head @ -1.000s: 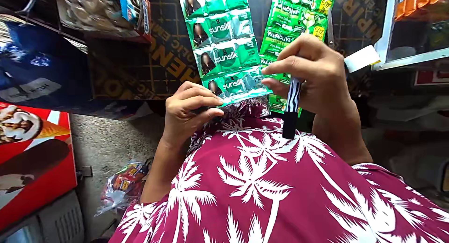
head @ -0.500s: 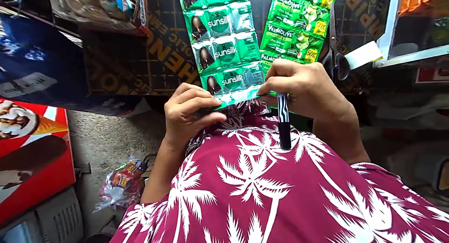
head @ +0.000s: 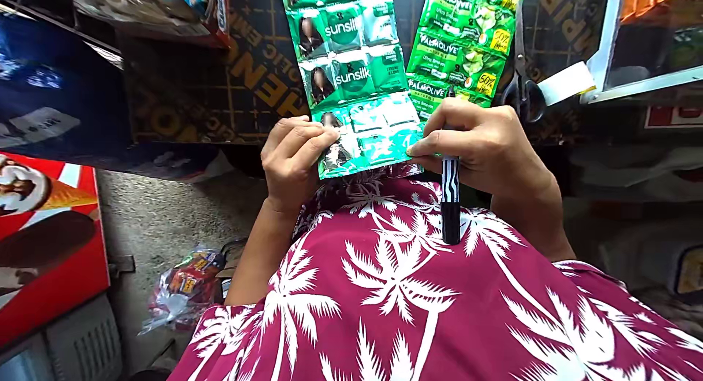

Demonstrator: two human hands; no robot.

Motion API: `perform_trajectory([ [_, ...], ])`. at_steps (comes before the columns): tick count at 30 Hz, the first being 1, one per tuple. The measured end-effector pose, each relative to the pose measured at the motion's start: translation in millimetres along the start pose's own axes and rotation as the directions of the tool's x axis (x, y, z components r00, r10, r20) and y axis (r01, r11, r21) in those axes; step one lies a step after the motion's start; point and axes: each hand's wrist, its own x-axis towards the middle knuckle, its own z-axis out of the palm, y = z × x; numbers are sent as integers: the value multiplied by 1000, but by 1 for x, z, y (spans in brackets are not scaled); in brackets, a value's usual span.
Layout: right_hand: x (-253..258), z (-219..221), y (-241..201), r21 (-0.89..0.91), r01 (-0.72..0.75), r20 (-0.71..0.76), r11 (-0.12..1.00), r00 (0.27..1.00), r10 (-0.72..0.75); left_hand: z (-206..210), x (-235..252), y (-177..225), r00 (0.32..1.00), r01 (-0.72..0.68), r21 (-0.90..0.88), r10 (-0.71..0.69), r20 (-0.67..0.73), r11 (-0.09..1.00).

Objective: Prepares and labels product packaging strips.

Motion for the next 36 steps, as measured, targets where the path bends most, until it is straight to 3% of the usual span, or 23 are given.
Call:
perform_trajectory([
  [6,-5,3,-2,4,-17,-23,1000,1000,17,1,-2,-8,996,-2,58,-4,94,998],
  [12,-12,5,0,20,-35,-35,999,999,36,4,-3,-13,999,47,112,-47,-4,993],
  [25,-12,7,-3,31,-60,-50,998,997,61,5,-7,-19,1000,15,161,-13,-11,987],
  [28,-11,6,-4,26,-68,-90,997,993,71,-3,-12,-8,989,150,51,-149,-21,987],
  [31,-9,4,-4,10,-70,-123,998,990,70,-12,-31,10,929,370,-17,-370,-2,929],
  [34,-8,4,-3,0,-69,-102,998,992,69,-12,-45,18,820,536,14,-524,229,844],
  [36,-8,5,-4,-7,-69,-84,998,994,68,-4,-47,22,704,690,-138,-612,360,711],
])
